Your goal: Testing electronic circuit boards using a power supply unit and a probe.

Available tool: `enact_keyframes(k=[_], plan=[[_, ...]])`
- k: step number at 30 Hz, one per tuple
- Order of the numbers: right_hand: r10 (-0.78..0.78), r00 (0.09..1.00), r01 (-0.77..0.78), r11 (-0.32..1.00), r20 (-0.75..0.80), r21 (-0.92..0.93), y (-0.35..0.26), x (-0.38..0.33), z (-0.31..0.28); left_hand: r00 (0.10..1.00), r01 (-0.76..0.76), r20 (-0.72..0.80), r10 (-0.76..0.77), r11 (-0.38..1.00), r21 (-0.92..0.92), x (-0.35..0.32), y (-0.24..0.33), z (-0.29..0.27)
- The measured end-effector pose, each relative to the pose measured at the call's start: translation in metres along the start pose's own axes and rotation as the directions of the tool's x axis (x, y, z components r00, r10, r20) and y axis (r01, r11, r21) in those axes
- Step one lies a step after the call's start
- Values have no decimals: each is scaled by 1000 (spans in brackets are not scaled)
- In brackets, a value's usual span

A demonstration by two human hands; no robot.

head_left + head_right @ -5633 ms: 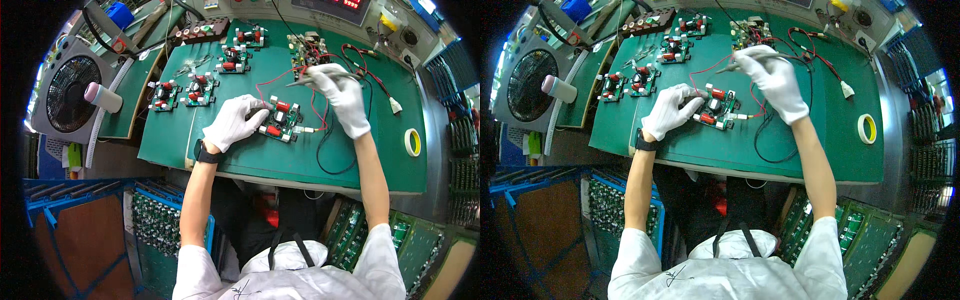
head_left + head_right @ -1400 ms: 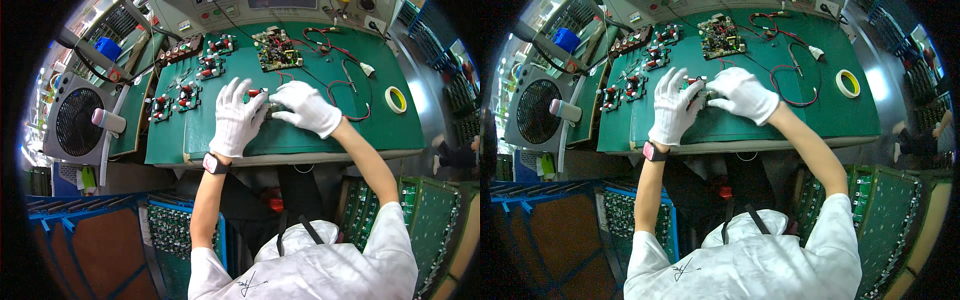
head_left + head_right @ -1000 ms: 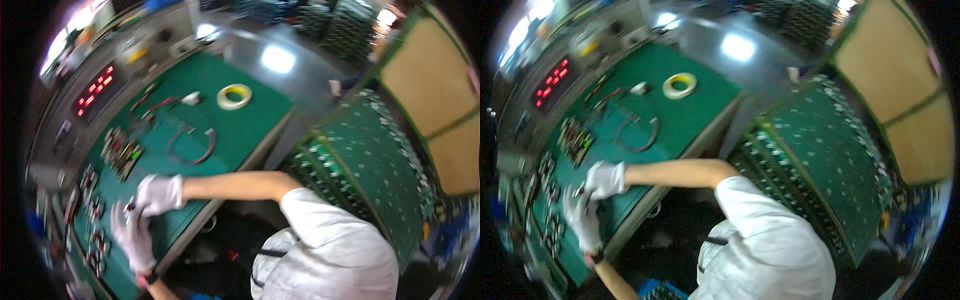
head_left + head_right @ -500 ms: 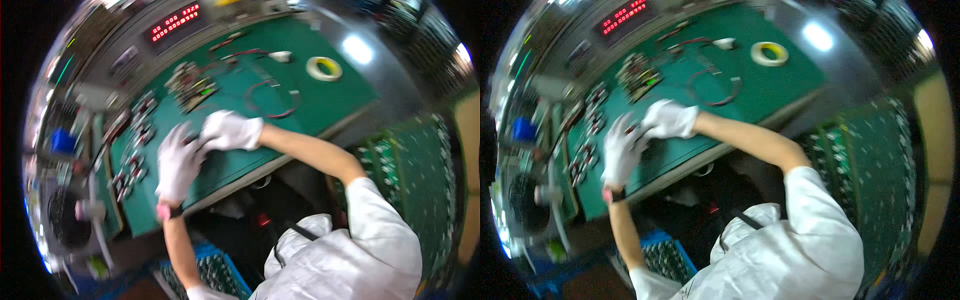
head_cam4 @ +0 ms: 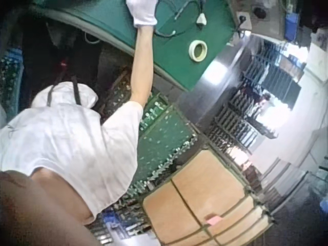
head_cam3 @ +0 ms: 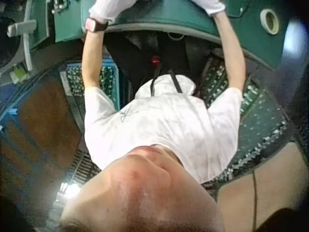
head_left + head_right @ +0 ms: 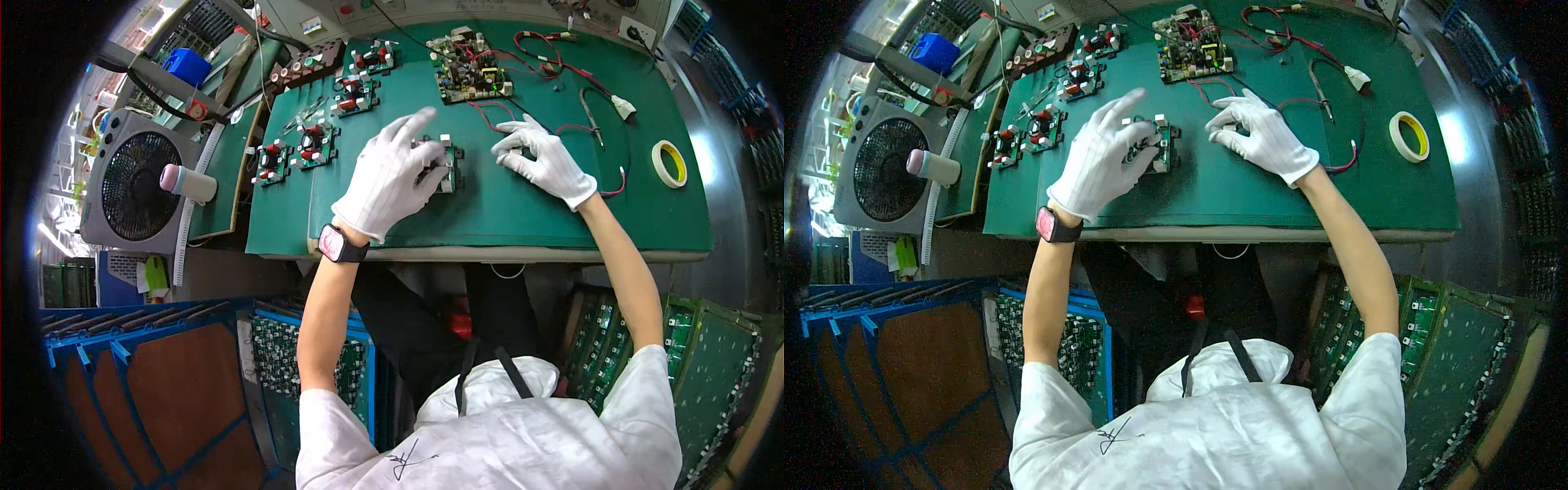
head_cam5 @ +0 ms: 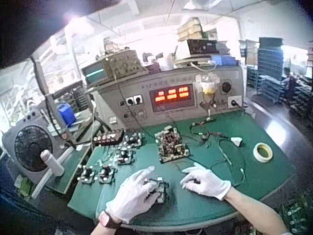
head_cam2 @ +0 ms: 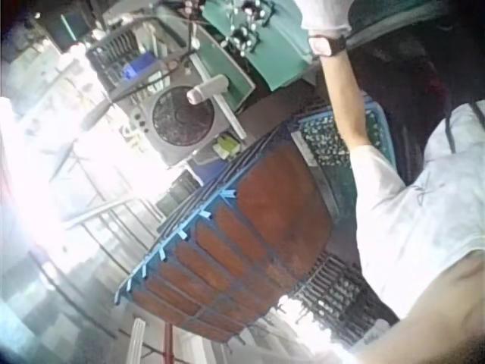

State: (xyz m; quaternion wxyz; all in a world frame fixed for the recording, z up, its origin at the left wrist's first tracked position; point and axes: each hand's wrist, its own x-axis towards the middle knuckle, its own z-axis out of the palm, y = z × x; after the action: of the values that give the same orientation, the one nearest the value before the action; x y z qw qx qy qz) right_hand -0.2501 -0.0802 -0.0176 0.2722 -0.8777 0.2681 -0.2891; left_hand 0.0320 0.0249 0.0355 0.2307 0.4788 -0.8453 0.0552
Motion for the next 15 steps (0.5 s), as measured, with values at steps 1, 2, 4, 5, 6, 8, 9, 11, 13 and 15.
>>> enact_keyframes(k=[1, 2, 4, 5, 6, 8, 9, 11, 13, 15], plan=[[-44, 999, 44, 997, 7, -56, 1, -3, -3, 998, 44, -43, -45, 998, -36, 2, 8, -5], [-35, 999, 36, 998, 9, -56, 1, -6, -2, 992, 86, -83, -92, 994, -74, 2, 14, -6], [-81, 986, 67, 993, -148, -98, -1, -10, 4, 991, 82, -96, -90, 994, -77, -9, 14, -3], [-79, 985, 65, 993, -151, -95, 1, -11, 4, 971, 160, -163, -177, 981, -111, -16, 17, -3], [-92, 981, 78, 993, -170, -87, 3, -11, 2, 938, 234, -226, -264, 961, -150, -23, 18, -1], [-102, 977, 90, 993, -189, -74, 3, -11, 4, 912, 298, -254, -323, 945, -132, -34, 24, 6], [-92, 978, 83, 995, -186, -56, 3, -11, 5, 879, 409, -220, -424, 906, -112, -37, 32, 14], [-84, 981, 80, 996, -175, -33, 3, -12, 7, 828, 542, -176, -533, 840, 4, -32, 50, 22], [-191, 955, 160, 976, -225, -149, 4, -11, 8, 781, 612, -250, -572, 781, 124, -21, 61, 36], [-209, 957, 174, 969, -203, -174, 5, -13, 6, 717, 677, -341, -608, 723, 138, -13, 63, 59]])
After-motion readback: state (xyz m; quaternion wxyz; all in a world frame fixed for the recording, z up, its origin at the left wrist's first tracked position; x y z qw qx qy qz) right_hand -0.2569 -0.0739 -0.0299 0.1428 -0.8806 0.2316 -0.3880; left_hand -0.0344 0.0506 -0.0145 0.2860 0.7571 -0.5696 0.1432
